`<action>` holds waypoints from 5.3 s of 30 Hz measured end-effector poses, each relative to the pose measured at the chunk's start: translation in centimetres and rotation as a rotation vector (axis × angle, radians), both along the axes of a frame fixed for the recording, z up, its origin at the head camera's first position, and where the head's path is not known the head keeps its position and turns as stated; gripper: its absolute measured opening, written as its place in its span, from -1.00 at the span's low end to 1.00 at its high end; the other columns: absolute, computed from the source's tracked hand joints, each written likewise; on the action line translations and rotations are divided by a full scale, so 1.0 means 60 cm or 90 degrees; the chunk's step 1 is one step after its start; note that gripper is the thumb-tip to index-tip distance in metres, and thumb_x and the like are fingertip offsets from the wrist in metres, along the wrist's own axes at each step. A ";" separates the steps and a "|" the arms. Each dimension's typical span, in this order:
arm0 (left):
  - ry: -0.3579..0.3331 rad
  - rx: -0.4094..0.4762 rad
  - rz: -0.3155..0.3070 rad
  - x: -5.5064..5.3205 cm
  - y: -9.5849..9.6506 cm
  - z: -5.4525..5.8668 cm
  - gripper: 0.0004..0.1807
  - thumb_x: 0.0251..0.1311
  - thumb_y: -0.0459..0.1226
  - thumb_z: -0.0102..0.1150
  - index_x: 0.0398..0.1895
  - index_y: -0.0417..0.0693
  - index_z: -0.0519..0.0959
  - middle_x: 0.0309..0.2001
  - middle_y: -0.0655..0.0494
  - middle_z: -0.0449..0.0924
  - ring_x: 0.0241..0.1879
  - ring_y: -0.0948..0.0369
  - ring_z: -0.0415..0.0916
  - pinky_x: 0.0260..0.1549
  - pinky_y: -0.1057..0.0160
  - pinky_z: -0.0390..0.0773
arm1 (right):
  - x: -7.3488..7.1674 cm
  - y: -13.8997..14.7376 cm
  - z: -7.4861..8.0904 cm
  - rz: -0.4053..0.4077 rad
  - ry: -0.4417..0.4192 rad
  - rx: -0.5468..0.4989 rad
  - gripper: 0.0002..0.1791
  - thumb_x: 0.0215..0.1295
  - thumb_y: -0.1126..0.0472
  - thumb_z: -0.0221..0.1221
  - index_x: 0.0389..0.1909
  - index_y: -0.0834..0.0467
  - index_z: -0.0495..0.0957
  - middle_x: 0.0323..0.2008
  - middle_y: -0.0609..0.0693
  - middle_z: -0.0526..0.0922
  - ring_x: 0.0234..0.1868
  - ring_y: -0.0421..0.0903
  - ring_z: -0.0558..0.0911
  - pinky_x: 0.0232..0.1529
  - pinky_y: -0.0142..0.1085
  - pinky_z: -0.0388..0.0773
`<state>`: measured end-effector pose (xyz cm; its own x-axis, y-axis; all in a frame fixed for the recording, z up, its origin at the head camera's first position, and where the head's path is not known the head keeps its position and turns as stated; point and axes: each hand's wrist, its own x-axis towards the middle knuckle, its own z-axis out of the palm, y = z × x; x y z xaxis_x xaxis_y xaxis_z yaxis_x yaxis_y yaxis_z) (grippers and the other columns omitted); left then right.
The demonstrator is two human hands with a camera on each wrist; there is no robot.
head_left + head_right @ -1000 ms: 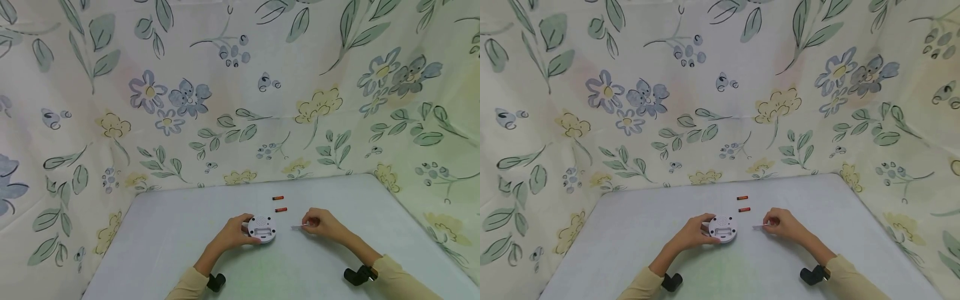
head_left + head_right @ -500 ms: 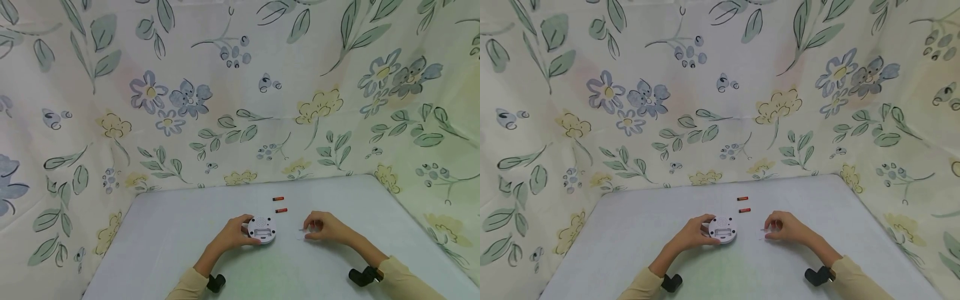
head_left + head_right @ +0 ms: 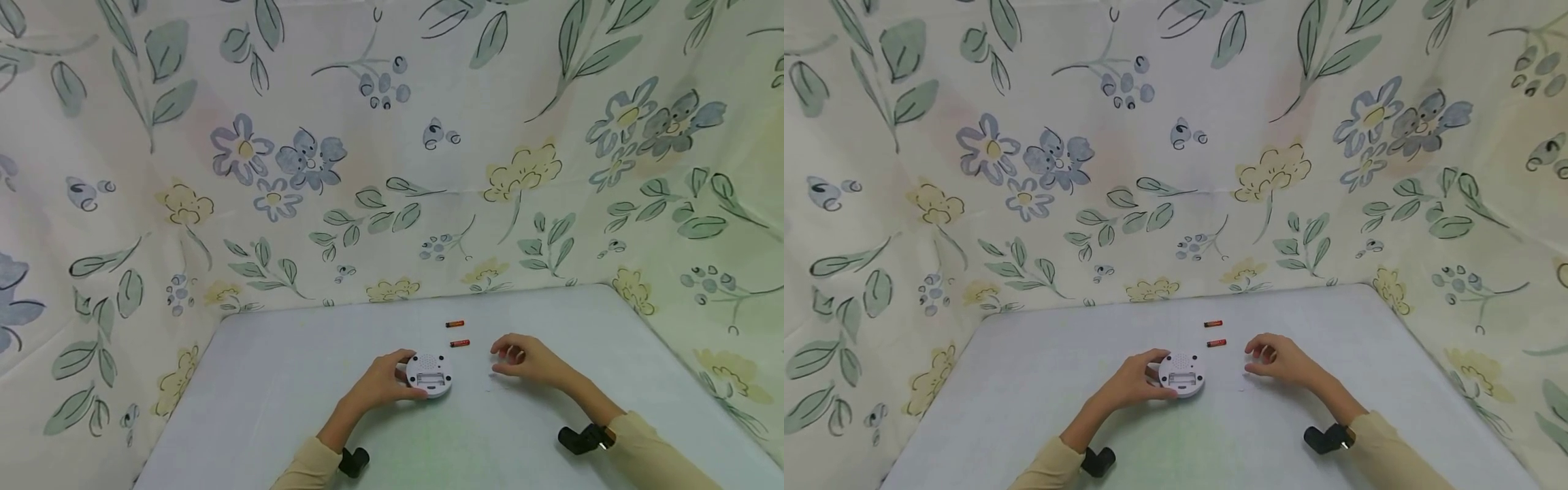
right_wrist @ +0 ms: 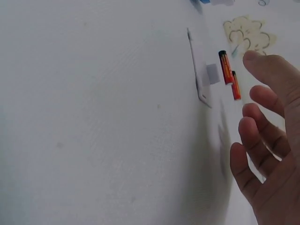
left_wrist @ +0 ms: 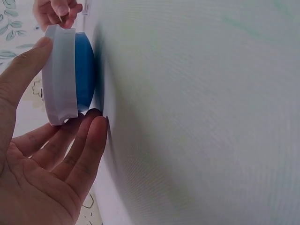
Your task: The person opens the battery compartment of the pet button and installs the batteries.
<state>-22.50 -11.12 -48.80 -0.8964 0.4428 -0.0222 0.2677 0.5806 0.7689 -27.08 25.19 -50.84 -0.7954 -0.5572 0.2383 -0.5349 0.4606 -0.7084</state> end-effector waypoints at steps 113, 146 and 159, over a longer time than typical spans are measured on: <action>0.020 0.012 0.004 -0.001 -0.003 -0.010 -0.15 0.04 -0.03 0.58 0.38 -0.11 0.44 0.16 0.03 0.55 -0.10 0.19 0.59 -0.15 0.21 0.55 | -0.099 -0.067 0.003 -0.049 -0.039 -0.010 -0.94 0.31 0.30 0.36 -0.23 0.16 0.69 -0.39 -0.09 0.58 -0.32 -0.08 0.55 -0.25 -0.30 0.52; 0.037 0.048 0.010 -0.003 0.003 -0.011 -0.18 -0.03 -0.05 0.63 0.30 -0.15 0.49 0.19 0.03 0.55 -0.07 0.14 0.60 -0.12 0.18 0.58 | -0.056 -0.084 0.022 0.031 -0.052 -0.040 -0.92 0.33 0.29 0.36 -0.20 0.13 0.69 -0.32 -0.08 0.65 -0.34 -0.10 0.60 -0.28 -0.31 0.54; 0.043 0.034 0.017 -0.014 -0.005 -0.005 -0.15 -0.02 -0.04 0.62 0.33 -0.14 0.47 0.22 0.01 0.54 -0.02 0.09 0.61 -0.08 0.12 0.58 | -0.033 -0.103 0.037 0.049 -0.057 -0.054 -0.90 0.33 0.44 0.29 -0.17 0.31 0.66 -0.29 0.09 0.66 -0.36 0.02 0.56 -0.31 -0.30 0.51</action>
